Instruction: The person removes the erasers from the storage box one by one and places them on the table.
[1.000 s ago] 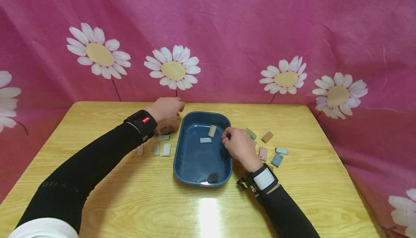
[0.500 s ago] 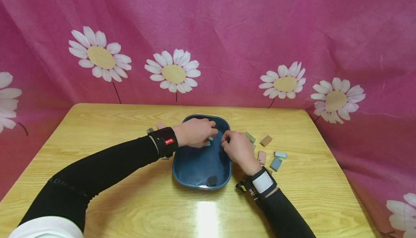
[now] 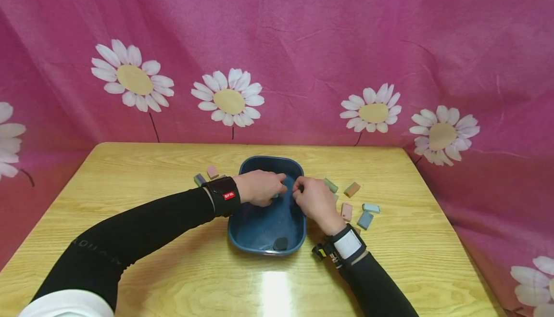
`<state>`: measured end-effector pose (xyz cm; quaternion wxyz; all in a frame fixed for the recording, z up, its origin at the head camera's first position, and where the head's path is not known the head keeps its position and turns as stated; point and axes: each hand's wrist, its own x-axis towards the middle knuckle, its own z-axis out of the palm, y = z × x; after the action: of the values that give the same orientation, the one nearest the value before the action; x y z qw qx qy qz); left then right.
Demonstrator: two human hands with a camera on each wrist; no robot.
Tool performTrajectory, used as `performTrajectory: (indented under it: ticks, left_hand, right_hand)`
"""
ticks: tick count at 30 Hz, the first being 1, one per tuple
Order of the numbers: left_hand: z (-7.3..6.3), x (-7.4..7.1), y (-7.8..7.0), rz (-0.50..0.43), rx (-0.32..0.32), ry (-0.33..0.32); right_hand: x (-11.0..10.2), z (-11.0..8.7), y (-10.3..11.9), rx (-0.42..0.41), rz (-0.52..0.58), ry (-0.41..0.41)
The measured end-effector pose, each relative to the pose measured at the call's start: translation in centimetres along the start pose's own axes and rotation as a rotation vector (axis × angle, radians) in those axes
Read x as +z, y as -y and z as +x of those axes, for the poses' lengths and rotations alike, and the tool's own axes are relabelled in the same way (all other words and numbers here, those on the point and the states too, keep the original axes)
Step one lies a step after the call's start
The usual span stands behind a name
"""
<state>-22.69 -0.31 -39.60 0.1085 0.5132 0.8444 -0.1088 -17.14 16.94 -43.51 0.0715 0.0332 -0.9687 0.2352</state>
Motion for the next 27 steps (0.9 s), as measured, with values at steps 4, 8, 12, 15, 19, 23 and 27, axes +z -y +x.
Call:
performTrajectory:
  ticks: [4,8,12,15,19,23,27]
  left_hand:
    - [0.1,0.4,0.0,-0.009,0.014,-0.003]
    - [0.3,0.9,0.1,-0.001,0.033,-0.028]
    - [0.2,1.2,0.0,-0.045,0.031,-0.033]
    - [0.1,1.3,0.0,-0.113,0.011,-0.026]
    - [-0.1,1.4,-0.1,-0.159,-0.015,-0.017]
    - [-0.2,1.3,-0.1,-0.171,-0.029,0.012]
    - [-0.3,1.4,-0.1,-0.198,-0.041,0.034]
  right_hand:
    - [0.1,-0.2,0.0,-0.006,0.0,-0.007]
    - [0.3,-0.2,0.0,-0.012,-0.002,-0.021]
    - [0.3,-0.3,0.0,-0.015,-0.005,-0.027]
    - [0.3,-0.3,0.0,-0.014,-0.005,-0.026]
    - [0.4,-0.4,0.1,-0.012,-0.005,-0.029]
    - [0.5,-0.4,0.1,-0.008,-0.006,-0.031]
    - [0.5,-0.5,0.1,-0.009,-0.009,-0.033]
